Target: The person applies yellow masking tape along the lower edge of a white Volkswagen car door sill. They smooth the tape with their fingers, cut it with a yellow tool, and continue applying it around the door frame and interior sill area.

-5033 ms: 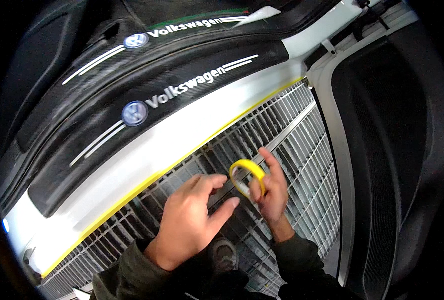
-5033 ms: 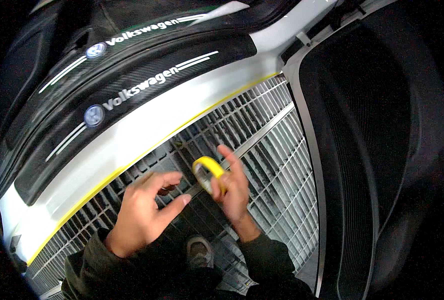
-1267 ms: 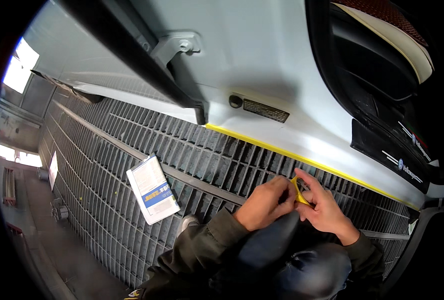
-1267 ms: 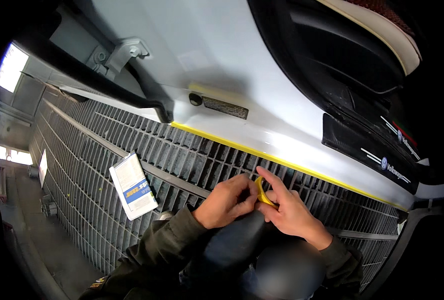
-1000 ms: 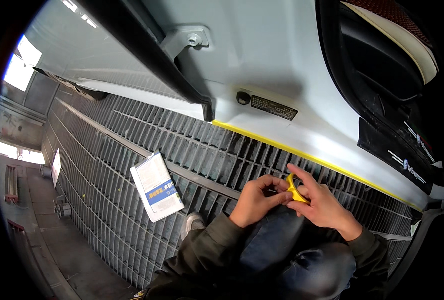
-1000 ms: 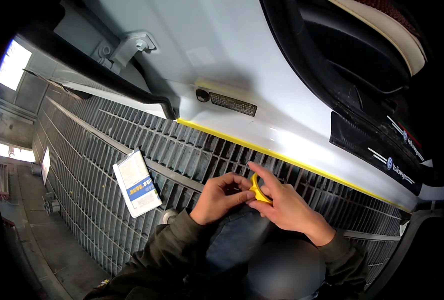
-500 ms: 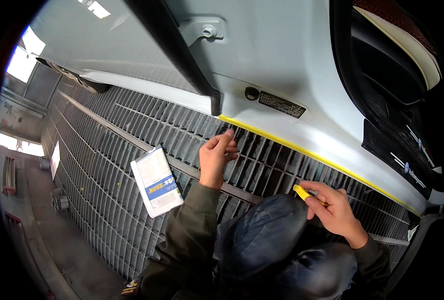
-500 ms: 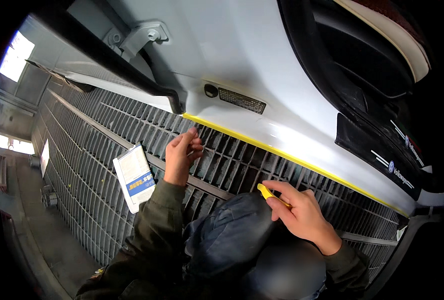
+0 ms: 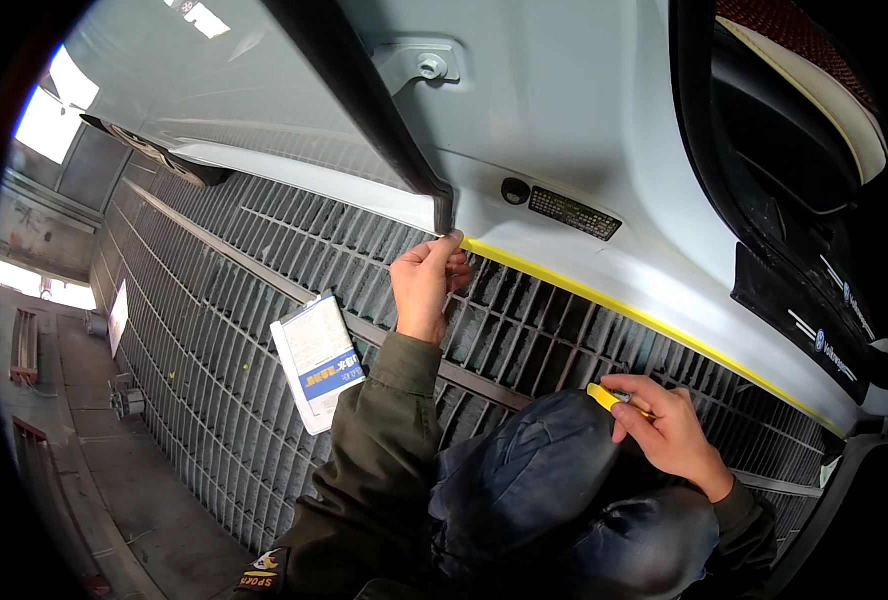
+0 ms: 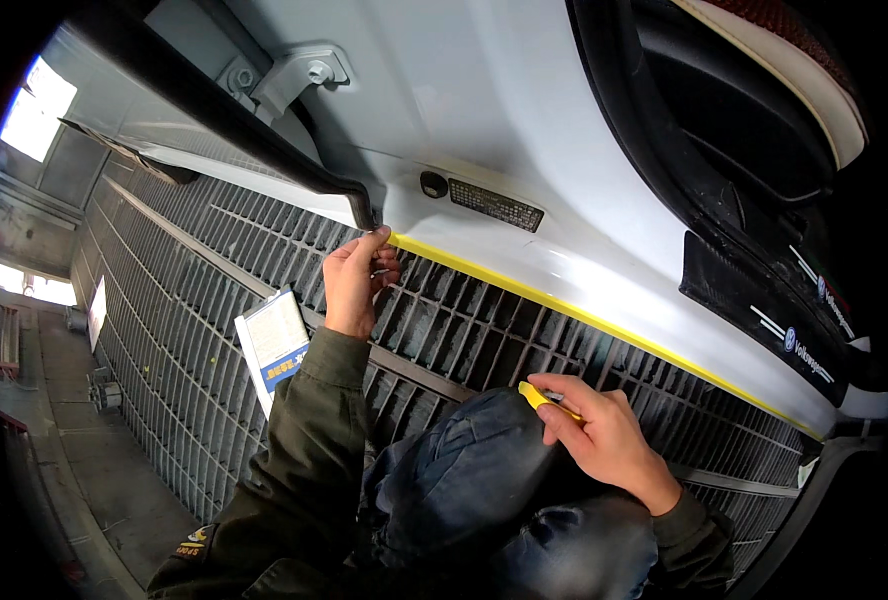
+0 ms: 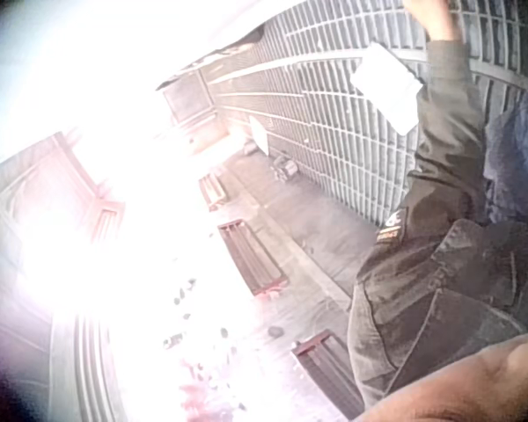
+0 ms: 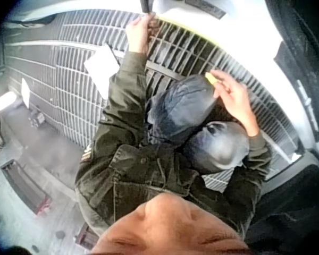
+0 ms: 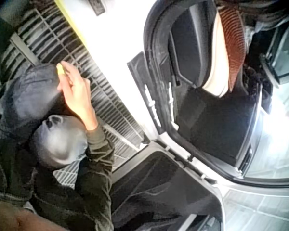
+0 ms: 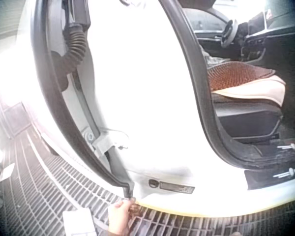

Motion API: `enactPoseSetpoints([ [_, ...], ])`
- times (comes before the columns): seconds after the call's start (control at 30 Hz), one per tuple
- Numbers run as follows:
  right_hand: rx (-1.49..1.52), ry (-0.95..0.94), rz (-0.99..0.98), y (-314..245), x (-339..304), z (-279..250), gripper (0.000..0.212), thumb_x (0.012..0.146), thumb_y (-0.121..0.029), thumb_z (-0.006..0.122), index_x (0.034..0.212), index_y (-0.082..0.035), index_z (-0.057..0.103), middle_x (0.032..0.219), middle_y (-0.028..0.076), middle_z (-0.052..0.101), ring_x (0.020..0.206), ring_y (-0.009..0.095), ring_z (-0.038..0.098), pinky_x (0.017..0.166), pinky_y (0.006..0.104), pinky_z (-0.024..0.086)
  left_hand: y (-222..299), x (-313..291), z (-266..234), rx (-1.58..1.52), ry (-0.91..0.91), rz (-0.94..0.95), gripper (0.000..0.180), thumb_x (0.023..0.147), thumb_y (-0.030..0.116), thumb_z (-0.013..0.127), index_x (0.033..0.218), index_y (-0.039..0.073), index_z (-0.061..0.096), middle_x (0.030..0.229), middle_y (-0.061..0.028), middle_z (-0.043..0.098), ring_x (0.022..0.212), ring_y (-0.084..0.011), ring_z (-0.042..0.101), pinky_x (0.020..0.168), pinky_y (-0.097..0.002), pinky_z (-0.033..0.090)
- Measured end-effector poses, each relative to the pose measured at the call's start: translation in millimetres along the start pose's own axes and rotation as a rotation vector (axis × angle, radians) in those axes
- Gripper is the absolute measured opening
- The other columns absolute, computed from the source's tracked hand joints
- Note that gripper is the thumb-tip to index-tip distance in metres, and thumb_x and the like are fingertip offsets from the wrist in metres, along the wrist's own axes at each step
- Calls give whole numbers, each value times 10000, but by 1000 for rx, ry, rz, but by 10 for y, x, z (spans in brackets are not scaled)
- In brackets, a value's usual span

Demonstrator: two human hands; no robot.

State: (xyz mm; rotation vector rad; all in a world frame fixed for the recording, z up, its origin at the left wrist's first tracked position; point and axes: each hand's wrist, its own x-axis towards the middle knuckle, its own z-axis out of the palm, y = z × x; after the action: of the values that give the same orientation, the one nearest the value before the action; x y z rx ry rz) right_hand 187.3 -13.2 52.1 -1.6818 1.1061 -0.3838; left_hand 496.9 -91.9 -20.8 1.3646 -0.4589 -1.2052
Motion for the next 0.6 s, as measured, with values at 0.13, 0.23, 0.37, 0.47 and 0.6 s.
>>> enactPoseSetpoints([
  [0.13, 9, -2, 17, 12, -20, 10, 282, 985, -136, 581, 1243, -24, 599, 720, 80, 694, 642, 152, 699, 611, 249, 506, -61, -37, -18, -78, 3, 48, 206, 931, 211, 625, 885, 10, 620, 814, -45, 623, 725, -109, 605, 651, -247, 502],
  [0.23, 16, 9, 24, 26, -46, 5, 278, 984, -124, 580, 1241, -21, 602, 733, 87, 695, 653, 149, 701, 614, 248, 511, -217, -99, -14, -226, -32, 92, 198, 962, 198, 575, 977, 4, 612, 897, -62, 645, 811, -124, 628, 720, -267, 525],
  [0.37, 38, -1, 28, 16, -38, 30, 272, 976, -95, 585, 1235, -18, 611, 741, 92, 697, 674, 141, 705, 620, 243, 515, -386, -114, -48, -311, -118, 73, 225, 986, 196, 603, 1079, -8, 626, 958, -78, 673, 869, -138, 651, 777, -264, 540],
  [0.47, 62, 1, 19, 65, -35, 40, 266, 971, -81, 589, 1228, -16, 617, 749, 94, 701, 685, 137, 707, 625, 240, 517, -416, -55, -14, -316, -147, 61, 243, 981, 195, 630, 1078, -27, 638, 959, -77, 679, 857, -125, 647, 766, -248, 534],
  [0.6, 69, 4, 21, 93, -39, 45, 265, 969, -75, 589, 1226, -15, 618, 779, 94, 708, 694, 137, 709, 635, 238, 523, -391, -13, 28, -286, -134, 48, 241, 971, 214, 645, 1004, -24, 643, 934, -67, 672, 816, -119, 640, 737, -246, 530],
])
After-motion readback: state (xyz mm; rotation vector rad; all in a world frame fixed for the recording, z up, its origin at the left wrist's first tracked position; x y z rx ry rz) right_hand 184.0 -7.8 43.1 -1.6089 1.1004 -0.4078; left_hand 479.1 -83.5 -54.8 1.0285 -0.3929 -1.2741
